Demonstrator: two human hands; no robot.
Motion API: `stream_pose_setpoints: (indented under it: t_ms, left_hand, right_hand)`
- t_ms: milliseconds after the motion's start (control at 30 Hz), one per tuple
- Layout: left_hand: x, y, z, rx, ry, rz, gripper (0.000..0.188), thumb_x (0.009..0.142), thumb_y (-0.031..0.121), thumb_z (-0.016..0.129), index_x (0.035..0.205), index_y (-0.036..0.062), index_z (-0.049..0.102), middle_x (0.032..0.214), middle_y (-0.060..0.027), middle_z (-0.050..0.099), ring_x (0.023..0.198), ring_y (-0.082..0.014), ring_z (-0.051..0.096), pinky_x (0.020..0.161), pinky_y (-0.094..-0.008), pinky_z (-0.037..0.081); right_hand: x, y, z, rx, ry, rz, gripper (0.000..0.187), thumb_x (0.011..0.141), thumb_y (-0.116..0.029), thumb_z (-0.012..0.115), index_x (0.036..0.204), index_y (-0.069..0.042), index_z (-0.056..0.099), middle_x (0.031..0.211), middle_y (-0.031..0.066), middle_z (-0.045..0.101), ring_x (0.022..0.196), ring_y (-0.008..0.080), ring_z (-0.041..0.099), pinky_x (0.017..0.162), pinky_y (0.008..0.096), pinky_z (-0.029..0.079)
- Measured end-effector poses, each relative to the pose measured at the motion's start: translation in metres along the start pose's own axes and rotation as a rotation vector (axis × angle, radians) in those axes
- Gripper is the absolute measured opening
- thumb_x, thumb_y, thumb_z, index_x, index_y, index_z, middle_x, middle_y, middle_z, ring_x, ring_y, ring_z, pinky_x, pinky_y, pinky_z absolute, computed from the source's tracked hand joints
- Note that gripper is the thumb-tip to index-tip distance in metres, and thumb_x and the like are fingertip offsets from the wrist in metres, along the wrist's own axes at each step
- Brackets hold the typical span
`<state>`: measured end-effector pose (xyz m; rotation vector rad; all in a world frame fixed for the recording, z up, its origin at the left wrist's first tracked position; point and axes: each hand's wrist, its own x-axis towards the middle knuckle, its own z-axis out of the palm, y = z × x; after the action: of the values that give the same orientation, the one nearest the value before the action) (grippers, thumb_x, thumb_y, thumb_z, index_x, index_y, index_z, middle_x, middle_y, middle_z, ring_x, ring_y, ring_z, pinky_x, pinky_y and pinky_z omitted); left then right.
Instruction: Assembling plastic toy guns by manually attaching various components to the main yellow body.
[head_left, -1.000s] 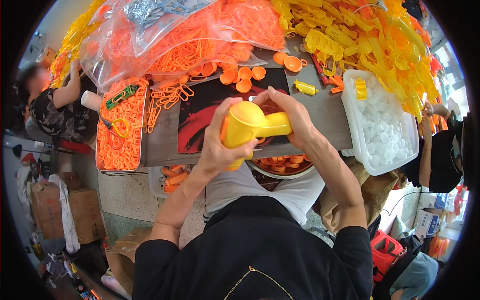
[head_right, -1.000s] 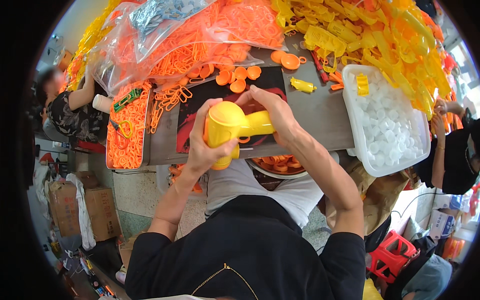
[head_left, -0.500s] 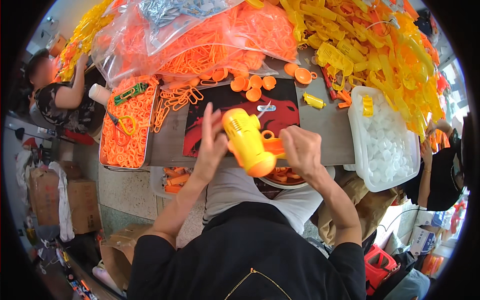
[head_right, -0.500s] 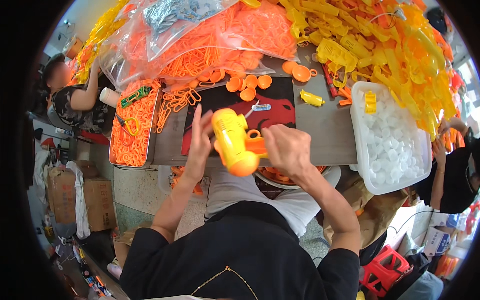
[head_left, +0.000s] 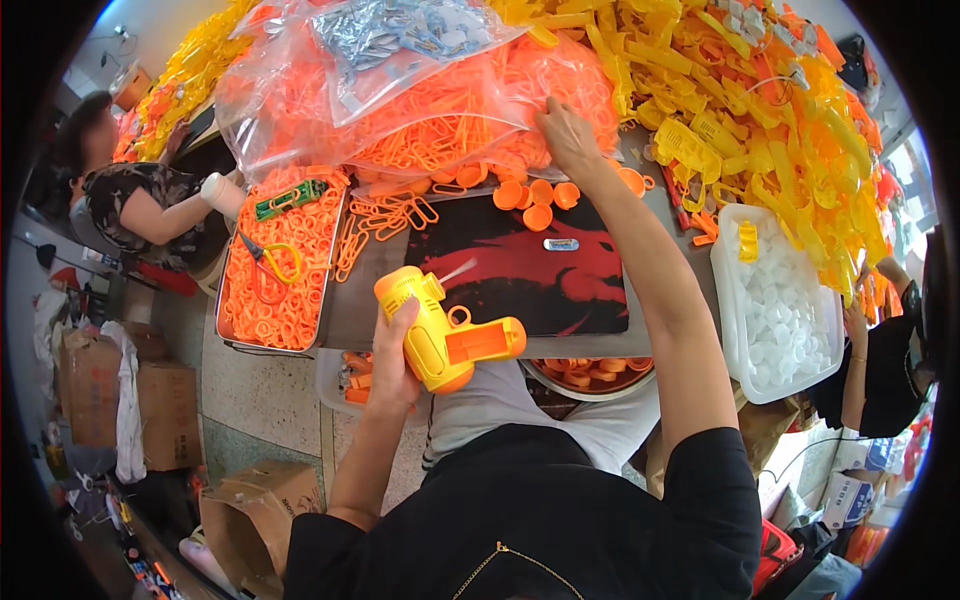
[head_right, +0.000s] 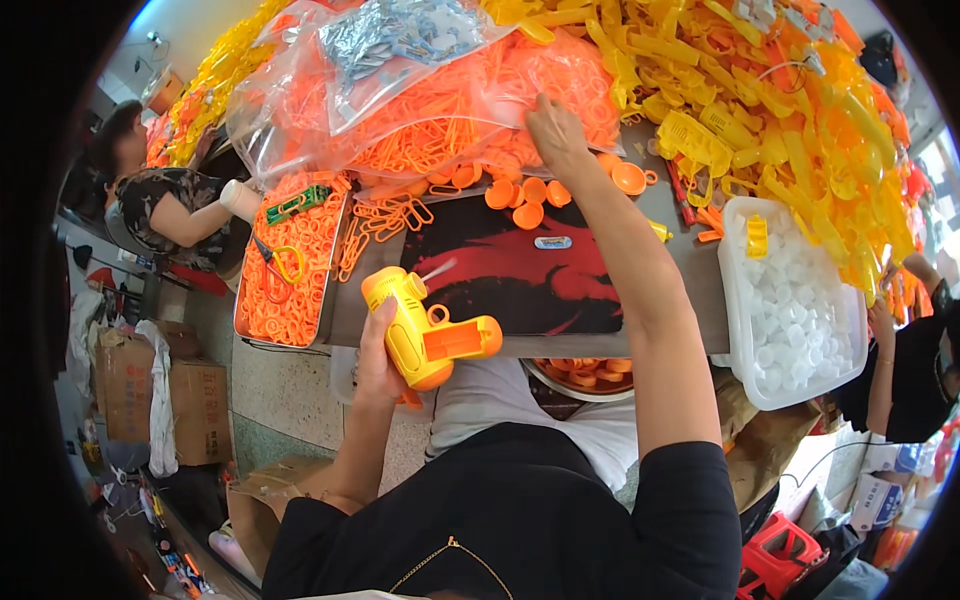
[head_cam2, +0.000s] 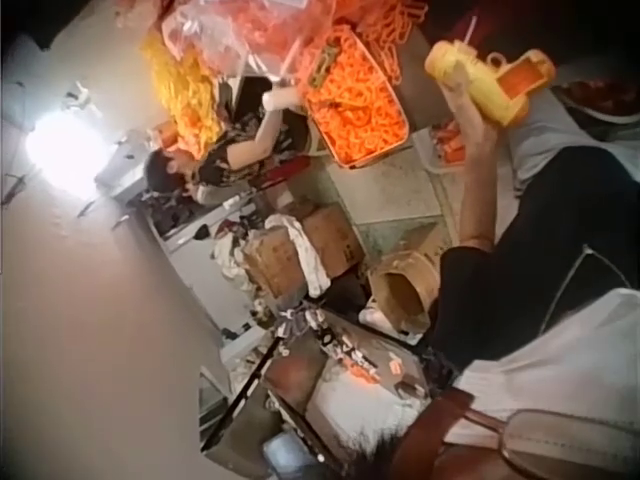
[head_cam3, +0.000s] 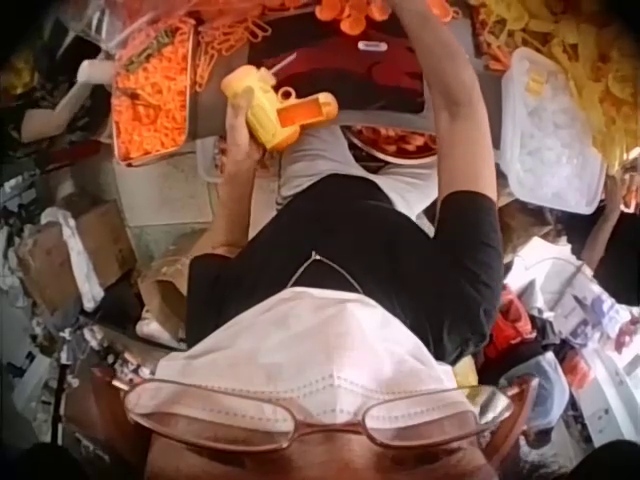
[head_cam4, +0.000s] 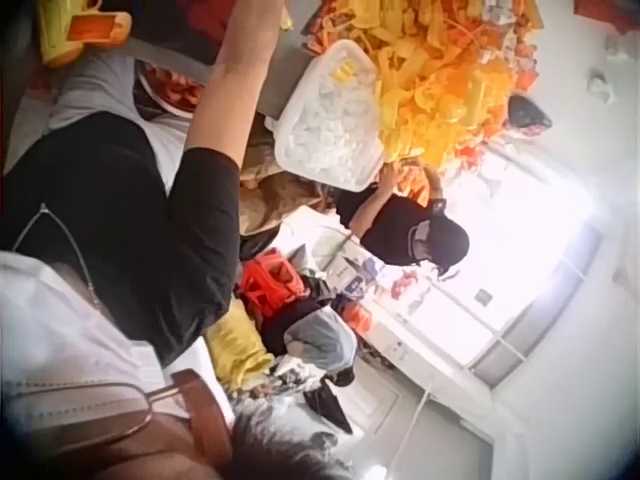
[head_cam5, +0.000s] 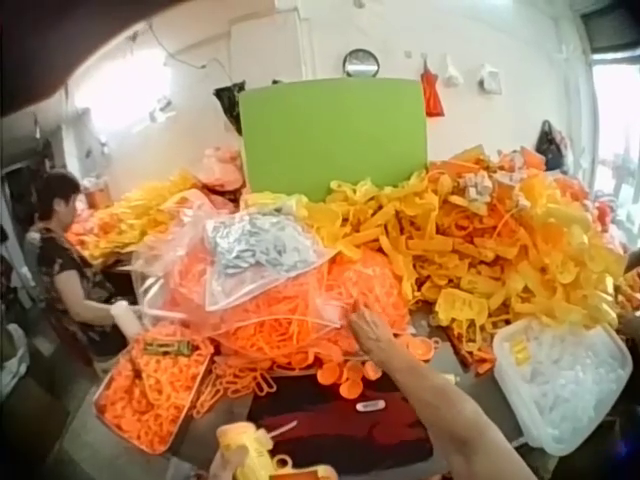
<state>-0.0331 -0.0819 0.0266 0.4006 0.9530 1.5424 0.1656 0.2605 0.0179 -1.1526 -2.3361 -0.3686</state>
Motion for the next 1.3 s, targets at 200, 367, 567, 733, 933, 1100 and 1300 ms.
stream_pose_setpoints:
  t_ms: [200, 367, 567, 733, 933, 1100, 1300]
  left_hand:
    - [-0.001, 0.008, -0.003, 0.017, 0.031, 0.081, 0.048, 0.094, 0.016, 0.067, 0.137, 0.0074, 0.047, 0.118, -0.0104, 0.063, 0.101, -0.0182, 0.065, 0.088, -0.0361, 0.057]
    - [0.006, 0.001, 0.016, 0.026, -0.040, 0.065, 0.050, 0.093, 0.015, 0.070, 0.137, 0.0079, 0.048, 0.119, -0.0086, 0.063, 0.102, -0.0171, 0.065, 0.087, -0.0332, 0.056]
    - [-0.005, -0.010, 0.015, 0.028, -0.022, 0.050, 0.049, 0.093, 0.015, 0.070, 0.136, 0.0072, 0.048, 0.118, -0.0088, 0.063, 0.101, -0.0171, 0.065, 0.087, -0.0335, 0.056]
    - [-0.001, -0.004, 0.011, 0.038, 0.050, 0.113, 0.048, 0.093, 0.014, 0.071, 0.135, 0.0070, 0.048, 0.116, -0.0090, 0.063, 0.099, -0.0178, 0.066, 0.087, -0.0340, 0.057]
    - [0.021, 0.000, 0.031, 0.042, -0.027, 0.143, 0.058, 0.090, 0.014, 0.074, 0.140, 0.0105, 0.045, 0.122, -0.0075, 0.059, 0.106, -0.0181, 0.064, 0.090, -0.0350, 0.056]
    - [0.018, 0.001, 0.041, 0.057, -0.061, 0.185, 0.058, 0.089, 0.013, 0.075, 0.140, 0.0105, 0.046, 0.119, -0.0071, 0.061, 0.103, -0.0174, 0.065, 0.089, -0.0347, 0.057]
    - [0.029, 0.000, 0.045, 0.161, -0.028, 0.252, 0.070, 0.086, 0.009, 0.077, 0.146, 0.0089, 0.041, 0.121, -0.0076, 0.061, 0.103, -0.0173, 0.065, 0.089, -0.0333, 0.057]
  right_hand:
    - [-0.007, 0.002, 0.004, 0.197, -0.066, 0.028, 0.019, 0.090, -0.013, 0.061, 0.107, -0.011, 0.068, 0.105, 0.0130, 0.058, 0.103, 0.0339, 0.064, 0.078, 0.0444, 0.054]
    - [0.006, -0.015, 0.004, 0.262, -0.022, 0.367, 0.019, 0.089, -0.026, 0.065, 0.096, -0.011, 0.074, 0.106, 0.0124, 0.058, 0.105, 0.0366, 0.062, 0.084, 0.0501, 0.051]
    - [0.019, -0.047, 0.016, -0.088, 0.008, 0.557, 0.021, 0.084, -0.028, 0.071, 0.090, -0.009, 0.077, 0.115, 0.0128, 0.060, 0.105, 0.0359, 0.059, 0.090, 0.0448, 0.049]
    - [-0.007, -0.036, 0.004, 0.186, 0.291, 0.418, 0.018, 0.080, -0.022, 0.077, 0.092, -0.008, 0.077, 0.116, 0.0118, 0.061, 0.101, 0.0312, 0.059, 0.089, 0.0418, 0.048]
    - [-0.049, -0.022, 0.005, 0.348, 0.406, 0.125, 0.015, 0.078, -0.011, 0.079, 0.092, -0.007, 0.076, 0.112, 0.0093, 0.065, 0.096, 0.0267, 0.061, 0.084, 0.0400, 0.050]
    - [-0.060, -0.019, -0.019, 0.043, 0.224, -0.084, 0.013, 0.082, -0.011, 0.075, 0.093, -0.005, 0.074, 0.112, 0.0090, 0.065, 0.095, 0.0268, 0.064, 0.084, 0.0406, 0.049]
    - [-0.105, -0.023, -0.055, 0.506, 0.207, 0.080, 0.010, 0.087, -0.007, 0.070, 0.094, -0.001, 0.069, 0.115, 0.0109, 0.067, 0.093, 0.0296, 0.067, 0.082, 0.0393, 0.052]
